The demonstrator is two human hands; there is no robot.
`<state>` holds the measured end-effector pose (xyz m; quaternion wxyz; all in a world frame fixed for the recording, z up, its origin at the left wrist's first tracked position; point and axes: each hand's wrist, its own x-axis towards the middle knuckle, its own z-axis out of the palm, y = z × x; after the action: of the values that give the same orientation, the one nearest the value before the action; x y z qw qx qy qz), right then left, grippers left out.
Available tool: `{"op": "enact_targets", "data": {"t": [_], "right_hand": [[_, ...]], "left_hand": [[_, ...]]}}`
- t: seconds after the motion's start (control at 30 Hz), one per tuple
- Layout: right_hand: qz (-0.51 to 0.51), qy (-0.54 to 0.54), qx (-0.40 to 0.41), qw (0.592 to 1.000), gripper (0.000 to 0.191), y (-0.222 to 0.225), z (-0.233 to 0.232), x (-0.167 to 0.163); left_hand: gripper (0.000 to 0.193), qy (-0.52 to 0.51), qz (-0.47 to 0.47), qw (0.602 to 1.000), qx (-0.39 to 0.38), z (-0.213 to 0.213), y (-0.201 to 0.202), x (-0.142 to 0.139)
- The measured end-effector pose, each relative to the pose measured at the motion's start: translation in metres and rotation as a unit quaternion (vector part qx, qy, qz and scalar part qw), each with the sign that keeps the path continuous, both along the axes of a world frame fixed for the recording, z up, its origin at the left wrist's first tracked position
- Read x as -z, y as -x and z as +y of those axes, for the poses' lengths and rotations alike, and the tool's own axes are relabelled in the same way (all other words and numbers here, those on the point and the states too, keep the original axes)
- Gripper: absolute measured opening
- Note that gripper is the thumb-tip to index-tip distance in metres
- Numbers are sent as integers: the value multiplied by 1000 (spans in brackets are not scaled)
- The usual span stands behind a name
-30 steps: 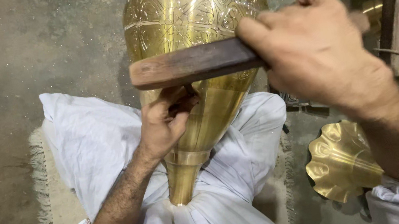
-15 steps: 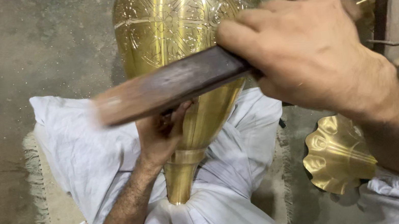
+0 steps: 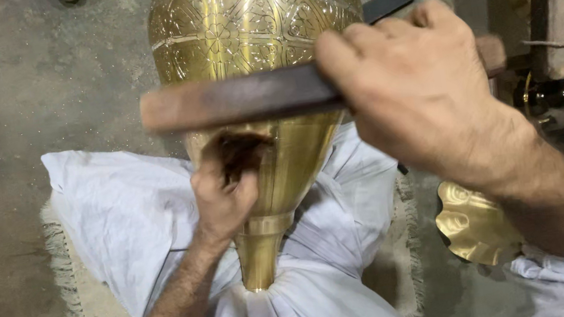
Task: The person sits on the floor with a large engraved brass vase on a pillow on their lap. They hold a chisel against the vase surface and strike it with a wooden mallet to deepen the decorative pattern, then rotate the vase and draw guide lines on it with a marker, continuing to work on the design.
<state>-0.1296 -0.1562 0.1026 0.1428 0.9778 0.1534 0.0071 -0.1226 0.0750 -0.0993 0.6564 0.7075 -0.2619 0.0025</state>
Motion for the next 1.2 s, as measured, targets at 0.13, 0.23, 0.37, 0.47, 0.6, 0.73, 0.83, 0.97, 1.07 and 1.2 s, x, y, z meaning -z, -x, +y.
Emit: {"op": "enact_targets", "data": {"t": [0.13, 0.23, 0.37, 0.47, 0.6, 0.73, 0.83, 0.97, 1.07, 1.2], "right_hand": [[38, -115, 104, 987, 25, 8, -37, 42], [27, -214, 150, 965, 28, 21, -56, 69], [-58, -525, 160, 834, 23, 60, -56, 87], [-95, -356, 112, 923, 26, 79, -59, 89], [-173, -611, 188, 749, 26, 95, -58, 107], [-174, -371, 171, 896, 46, 113, -52, 138], [-154, -560, 260, 771, 29, 131, -36, 157], [-201, -407, 271, 849, 27, 145, -21, 165], [-238, -620, 287, 690, 29, 149, -8, 174], [-254, -384, 222, 860, 41, 159, 3, 196]], "left_hand": [[46, -119, -70, 978, 157, -5, -41, -22], [42, -152, -69, 956, 241, -8, -60, -37], [40, -160, -70, 945, 275, -3, -66, -52], [38, -192, -79, 928, 308, -5, -71, -56], [53, -233, -89, 909, 335, -7, -78, -65], [52, -340, -46, 850, 399, -13, -86, -72], [49, -258, -137, 860, 418, -20, -92, -72], [58, -321, -189, 819, 436, -25, -97, -71], [56, -340, -205, 786, 475, -32, -100, -76], [47, -420, -222, 714, 515, -47, -97, -90]]}}
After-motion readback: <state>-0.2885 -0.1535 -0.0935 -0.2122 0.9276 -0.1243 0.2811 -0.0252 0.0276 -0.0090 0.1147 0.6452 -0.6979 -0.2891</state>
